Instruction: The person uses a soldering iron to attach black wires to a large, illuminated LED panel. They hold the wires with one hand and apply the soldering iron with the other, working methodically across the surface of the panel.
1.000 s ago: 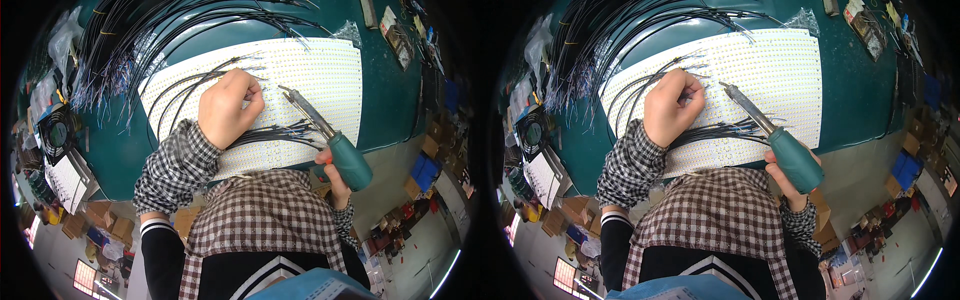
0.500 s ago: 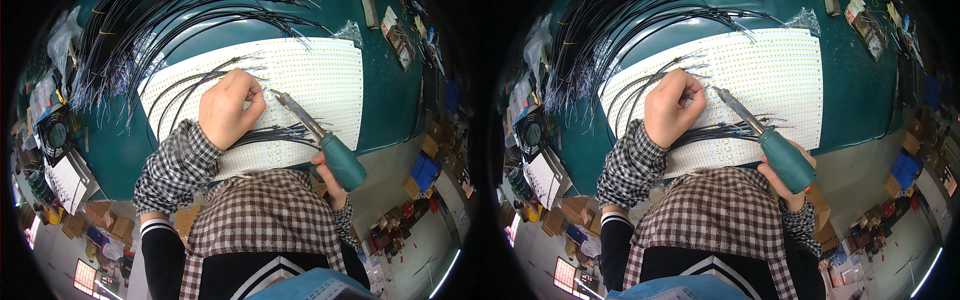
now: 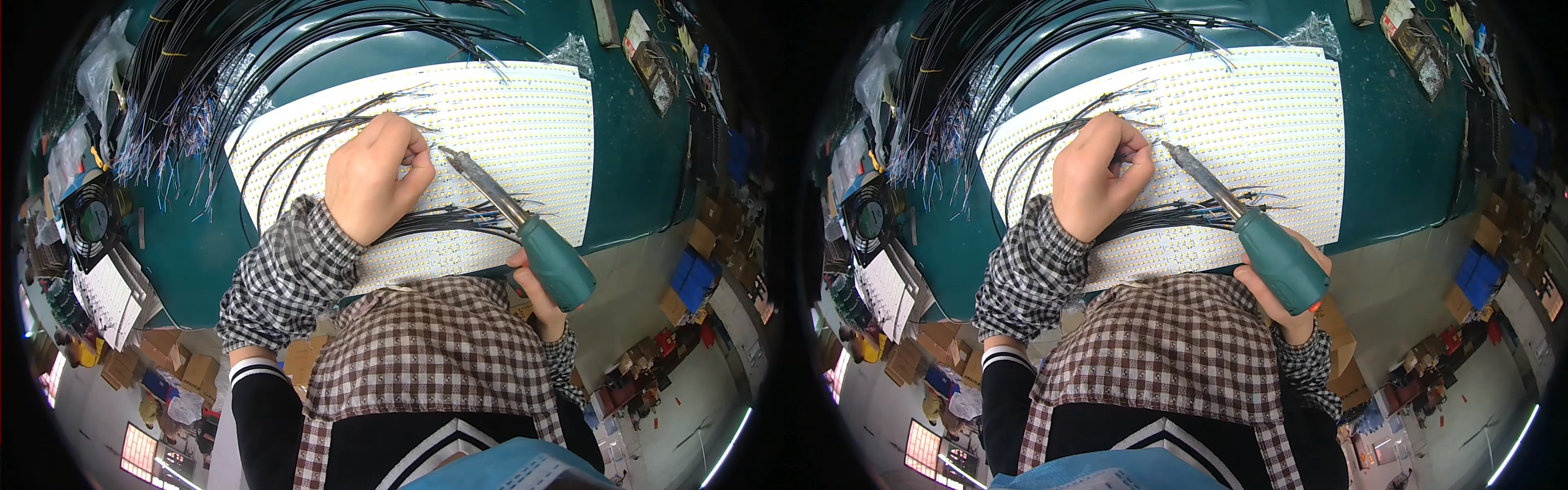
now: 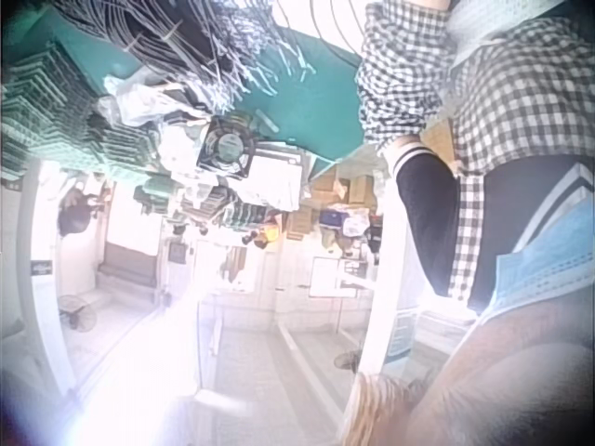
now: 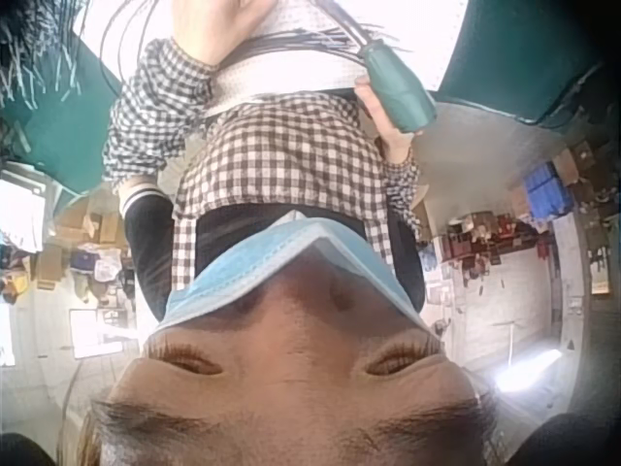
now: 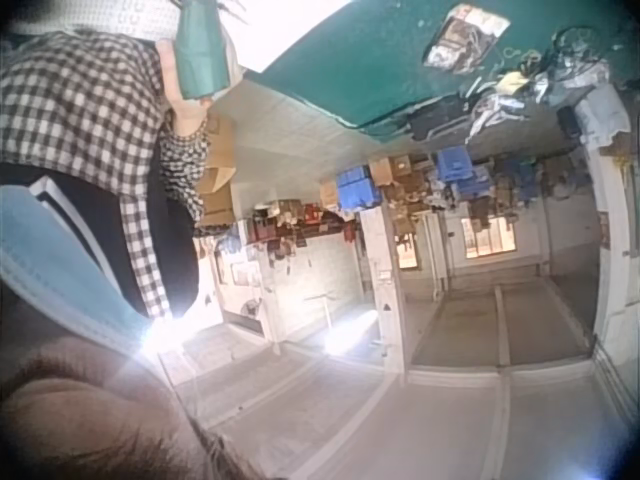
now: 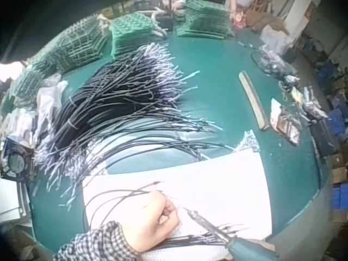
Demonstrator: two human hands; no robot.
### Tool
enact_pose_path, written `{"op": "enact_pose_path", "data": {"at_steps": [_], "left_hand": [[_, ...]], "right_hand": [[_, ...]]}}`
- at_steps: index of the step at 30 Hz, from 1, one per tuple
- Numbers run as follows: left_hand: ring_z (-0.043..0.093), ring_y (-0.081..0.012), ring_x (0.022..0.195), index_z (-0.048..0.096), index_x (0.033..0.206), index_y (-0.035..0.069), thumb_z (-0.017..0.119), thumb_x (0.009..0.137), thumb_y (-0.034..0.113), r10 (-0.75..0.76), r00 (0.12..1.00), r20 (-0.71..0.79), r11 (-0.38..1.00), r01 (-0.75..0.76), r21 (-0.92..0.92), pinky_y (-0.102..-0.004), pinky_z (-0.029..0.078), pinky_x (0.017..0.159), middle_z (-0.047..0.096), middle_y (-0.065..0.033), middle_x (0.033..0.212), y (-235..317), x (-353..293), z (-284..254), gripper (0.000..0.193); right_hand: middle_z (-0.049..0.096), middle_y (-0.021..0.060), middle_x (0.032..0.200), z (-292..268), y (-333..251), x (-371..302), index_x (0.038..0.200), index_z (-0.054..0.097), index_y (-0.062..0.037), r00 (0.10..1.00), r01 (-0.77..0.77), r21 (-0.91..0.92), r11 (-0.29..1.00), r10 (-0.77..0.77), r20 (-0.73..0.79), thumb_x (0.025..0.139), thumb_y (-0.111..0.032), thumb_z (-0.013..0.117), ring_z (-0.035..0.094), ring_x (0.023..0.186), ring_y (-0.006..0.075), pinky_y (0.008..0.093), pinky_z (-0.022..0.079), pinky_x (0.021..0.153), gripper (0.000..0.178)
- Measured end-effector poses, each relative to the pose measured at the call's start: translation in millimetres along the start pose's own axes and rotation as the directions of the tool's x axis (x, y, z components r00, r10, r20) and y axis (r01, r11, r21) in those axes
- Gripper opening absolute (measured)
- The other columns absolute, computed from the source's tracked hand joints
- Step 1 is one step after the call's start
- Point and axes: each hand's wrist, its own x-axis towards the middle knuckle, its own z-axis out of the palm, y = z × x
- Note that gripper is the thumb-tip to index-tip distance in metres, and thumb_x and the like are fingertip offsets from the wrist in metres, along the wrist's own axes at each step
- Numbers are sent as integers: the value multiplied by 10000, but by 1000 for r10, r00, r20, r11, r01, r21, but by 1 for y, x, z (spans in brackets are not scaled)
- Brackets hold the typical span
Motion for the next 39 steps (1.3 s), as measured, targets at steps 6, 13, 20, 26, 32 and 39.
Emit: {"op": "enact_pose_path", "data": {"at_steps": [6,13,20,26,32,39], "left_hand": [[613,-147,653,627,873,49,740,827,-5,-2,1000,-2,1000,2,2,-266,487,551,625,-45,809,-1,-1,1,133],[615,-149,659,626,880,47,738,830,-7,3,1000,4,1000,-3,5,-266,486,553,624,-47,812,-1,-1,0,133],[677,-256,691,595,870,56,746,801,5,-5,1000,-10,1000,5,-5,-356,533,587,640,-82,810,0,0,1,173],[689,-263,716,620,906,45,726,848,27,-134,986,99,976,149,-159,-359,540,600,648,-100,848,9,3,-10,123],[644,-200,690,643,914,26,723,868,19,-14,989,148,999,19,-30,-302,521,604,642,-79,835,3,11,-11,92],[691,-273,726,604,884,46,726,814,-1,-8,994,106,999,12,-32,-365,543,628,638,-102,850,3,9,-8,148]], "right_hand": [[766,93,906,-1,2,1,1226,672,82,998,59,-32,998,-58,8,778,-106,908,734,829,167,319,590,794,540],[781,98,916,-6,5,-9,1219,680,75,993,-121,26,992,121,8,800,-122,889,747,857,179,334,590,836,507],[784,122,970,-6,8,-5,1200,691,77,1000,23,-10,1000,-23,17,806,-118,881,753,880,194,346,593,853,479],[778,151,1018,8,-5,-2,1272,640,94,982,-94,275,957,134,-132,822,-100,866,756,902,213,357,601,861,539],[775,151,1019,-1,1,-4,1266,644,91,994,-51,173,983,66,-82,817,-88,866,753,931,213,359,601,870,532],[778,134,986,-5,9,-5,1239,663,90,1000,3,93,996,-2,-19,807,-84,874,751,899,189,340,603,847,511]]}}
